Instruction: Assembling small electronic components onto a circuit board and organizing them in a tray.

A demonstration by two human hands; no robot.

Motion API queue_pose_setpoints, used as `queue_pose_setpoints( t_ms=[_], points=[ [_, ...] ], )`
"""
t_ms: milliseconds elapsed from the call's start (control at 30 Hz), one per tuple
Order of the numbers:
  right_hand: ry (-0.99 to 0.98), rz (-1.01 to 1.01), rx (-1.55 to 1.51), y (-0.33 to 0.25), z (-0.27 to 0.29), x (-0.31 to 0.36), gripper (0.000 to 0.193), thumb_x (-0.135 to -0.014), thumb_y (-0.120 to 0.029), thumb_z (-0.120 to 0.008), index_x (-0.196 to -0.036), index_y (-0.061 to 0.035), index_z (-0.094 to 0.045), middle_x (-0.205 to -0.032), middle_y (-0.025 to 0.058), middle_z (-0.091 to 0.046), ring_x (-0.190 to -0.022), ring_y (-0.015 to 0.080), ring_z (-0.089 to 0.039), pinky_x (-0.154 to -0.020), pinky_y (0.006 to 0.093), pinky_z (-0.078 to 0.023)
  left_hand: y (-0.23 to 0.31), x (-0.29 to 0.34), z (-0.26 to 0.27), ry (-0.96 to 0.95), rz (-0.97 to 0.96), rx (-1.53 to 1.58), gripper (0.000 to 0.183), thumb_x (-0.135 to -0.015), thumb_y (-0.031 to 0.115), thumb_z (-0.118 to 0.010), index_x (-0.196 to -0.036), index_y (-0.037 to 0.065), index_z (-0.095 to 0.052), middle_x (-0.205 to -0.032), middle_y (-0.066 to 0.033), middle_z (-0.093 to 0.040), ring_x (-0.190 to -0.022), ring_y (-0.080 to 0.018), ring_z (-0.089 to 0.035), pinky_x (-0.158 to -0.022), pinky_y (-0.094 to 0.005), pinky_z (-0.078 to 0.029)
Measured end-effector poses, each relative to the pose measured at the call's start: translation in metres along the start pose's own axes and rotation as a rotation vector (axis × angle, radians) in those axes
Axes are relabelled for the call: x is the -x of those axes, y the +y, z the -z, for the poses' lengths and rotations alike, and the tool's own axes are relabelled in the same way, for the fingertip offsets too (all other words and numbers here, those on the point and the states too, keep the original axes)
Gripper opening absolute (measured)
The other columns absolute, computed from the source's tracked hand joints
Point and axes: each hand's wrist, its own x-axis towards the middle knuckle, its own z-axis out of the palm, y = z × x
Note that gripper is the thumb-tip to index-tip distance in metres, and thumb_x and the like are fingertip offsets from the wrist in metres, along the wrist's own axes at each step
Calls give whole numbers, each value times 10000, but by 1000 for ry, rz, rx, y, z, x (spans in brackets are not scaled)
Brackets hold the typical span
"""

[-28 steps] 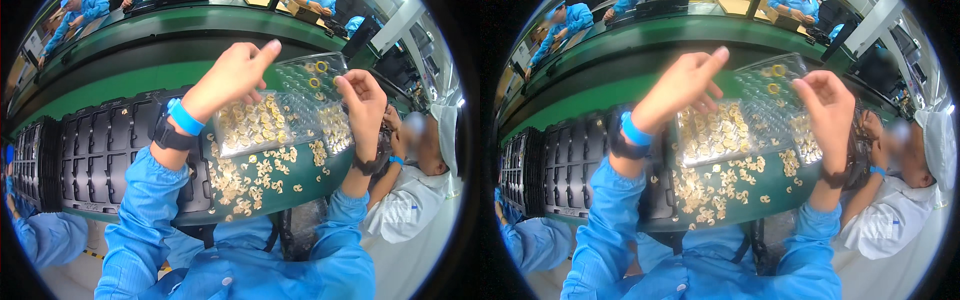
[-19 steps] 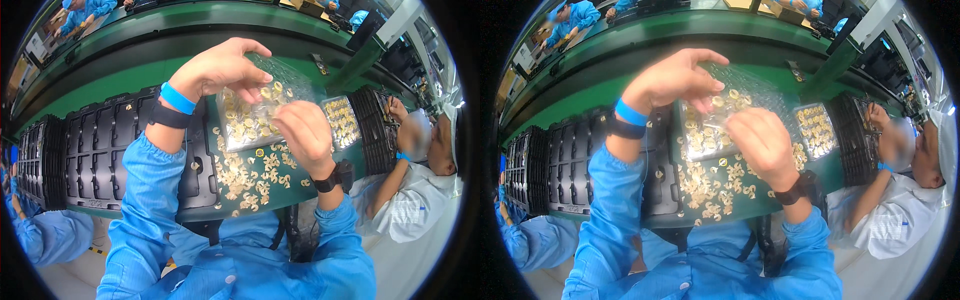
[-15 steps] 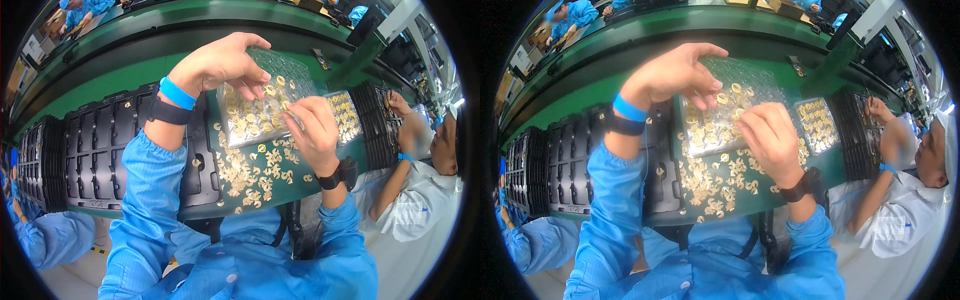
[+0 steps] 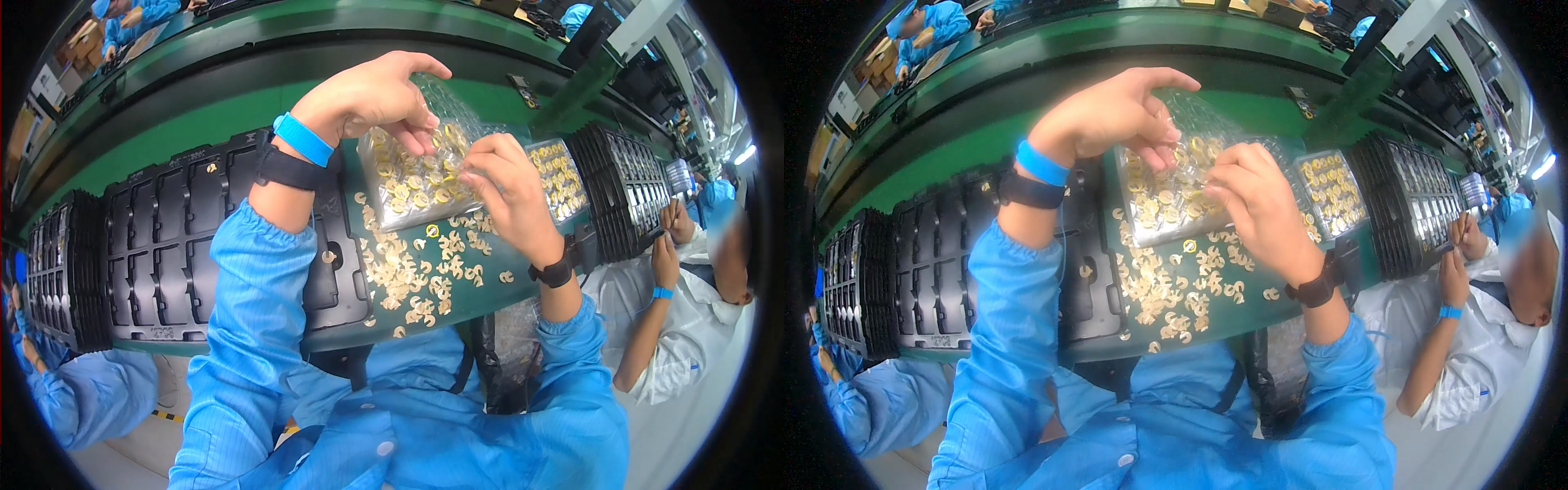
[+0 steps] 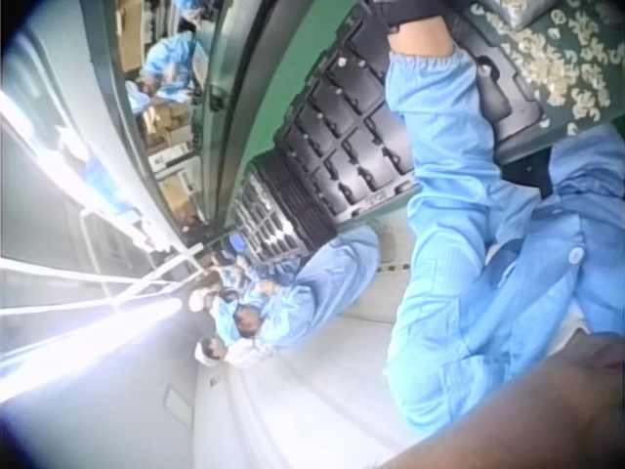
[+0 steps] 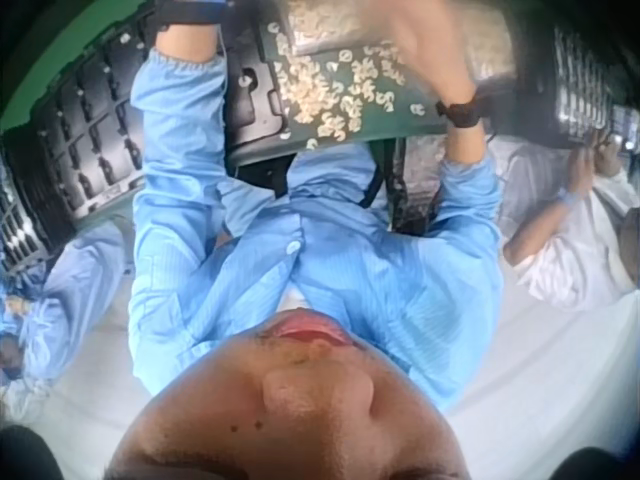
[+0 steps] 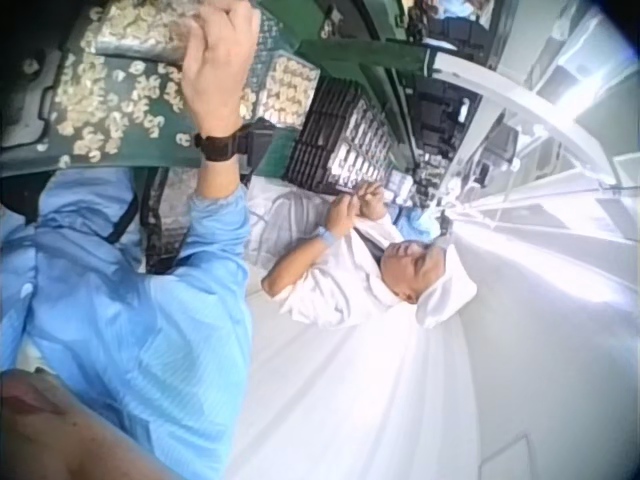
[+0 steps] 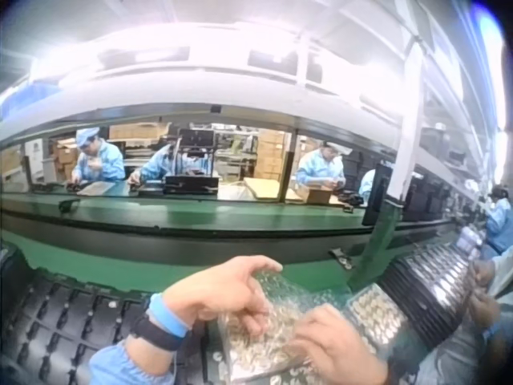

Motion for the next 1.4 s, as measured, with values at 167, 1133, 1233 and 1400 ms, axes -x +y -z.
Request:
queue_pose_setpoints(
  t_ms=[167,1133,1233,1400],
  points=[
    [33,32,109,0,3,-5,221,-865,3,-761,-1075,-8,-693,-1061,142,-633,-1014,358,-608,-865,431,-509,-6,-6,3,62,-16,87,678,-961,-43,-672,-1579,-40,-393,-1003,-185,-725,-884,-275,-785,-820,-366,-682],
    [-102,102,121,7,-14,-9,239,-809,9,-653,-1041,5,-595,-1021,163,-560,-1013,374,-590,-877,468,-525,-4,-13,-15,-9,99,-108,545,-955,-43,-667,-1474,-4,-507,-867,-145,-740,-661,-199,-754,-553,-293,-613],
    [-99,50,95,10,-12,-10,238,-815,6,-656,-1047,-2,-601,-1025,162,-563,-1015,372,-592,-875,464,-531,-2,-14,-13,10,95,-154,513,-951,-14,-678,-1448,15,-553,-878,-123,-748,-727,-181,-759,-608,-302,-618],
    [49,48,206,7,-5,-13,221,-822,-17,-679,-1032,-32,-610,-997,134,-569,-991,350,-602,-852,450,-537,-1,-18,-12,59,3,-140,496,-953,44,-702,-1438,63,-601,-983,-83,-756,-825,-129,-706,-726,-293,-587]
  ],
)
